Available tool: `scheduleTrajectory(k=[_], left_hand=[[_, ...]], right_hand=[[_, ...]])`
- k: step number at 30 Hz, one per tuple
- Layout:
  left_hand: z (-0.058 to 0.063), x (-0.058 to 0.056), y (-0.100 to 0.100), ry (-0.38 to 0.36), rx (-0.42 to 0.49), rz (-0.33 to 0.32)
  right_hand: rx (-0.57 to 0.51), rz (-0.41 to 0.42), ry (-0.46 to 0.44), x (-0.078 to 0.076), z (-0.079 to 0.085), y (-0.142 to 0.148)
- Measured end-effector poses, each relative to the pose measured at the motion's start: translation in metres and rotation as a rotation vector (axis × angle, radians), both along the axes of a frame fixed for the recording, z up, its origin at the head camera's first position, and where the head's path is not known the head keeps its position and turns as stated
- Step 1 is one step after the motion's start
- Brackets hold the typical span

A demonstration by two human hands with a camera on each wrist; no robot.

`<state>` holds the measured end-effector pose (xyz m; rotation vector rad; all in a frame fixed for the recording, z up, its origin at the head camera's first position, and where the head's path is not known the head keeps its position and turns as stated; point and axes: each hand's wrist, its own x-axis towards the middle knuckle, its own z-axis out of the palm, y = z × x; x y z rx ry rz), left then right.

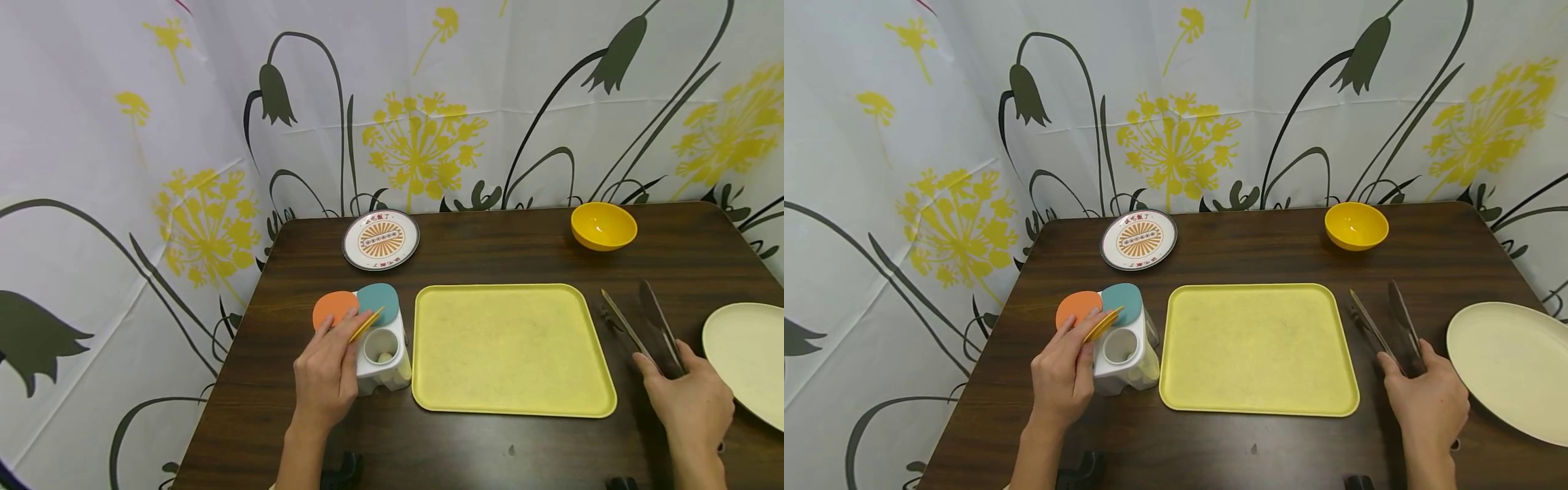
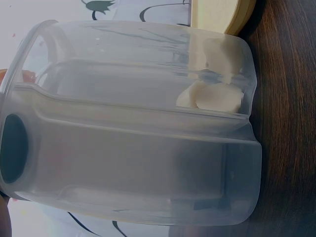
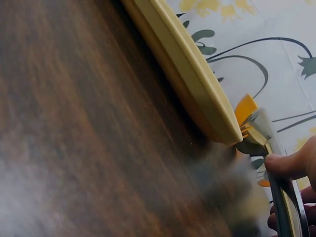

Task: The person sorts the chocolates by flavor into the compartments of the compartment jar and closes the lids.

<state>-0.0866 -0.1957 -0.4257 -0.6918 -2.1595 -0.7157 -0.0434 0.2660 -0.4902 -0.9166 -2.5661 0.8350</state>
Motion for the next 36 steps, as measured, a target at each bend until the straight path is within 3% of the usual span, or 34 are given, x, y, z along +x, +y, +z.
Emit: scheduleTrajectory(k=[12, 25, 30, 36], left_hand=[[-0.001, 0.000, -0.001, 0.014, 0.003, -0.003], [-0.001, -0.001, 0.000, 0.028, 0.008, -0.004], [-0.001, -0.001, 0.000, 0.030, 0.009, -0.005], [-0.001, -0.002, 0.000, 0.038, 0.011, -0.005]], right_hand=[[0.007, -0.003, 0.005, 0.001, -0.004, 0.004], [-0.010, 0.019, -0.071, 0.001, 0.001, 0.009], [0.018, -0.005, 0.084, 0.000, 0.004, 0.003], [0.061, 0.054, 0.405, -0.008, 0.014, -0.014]])
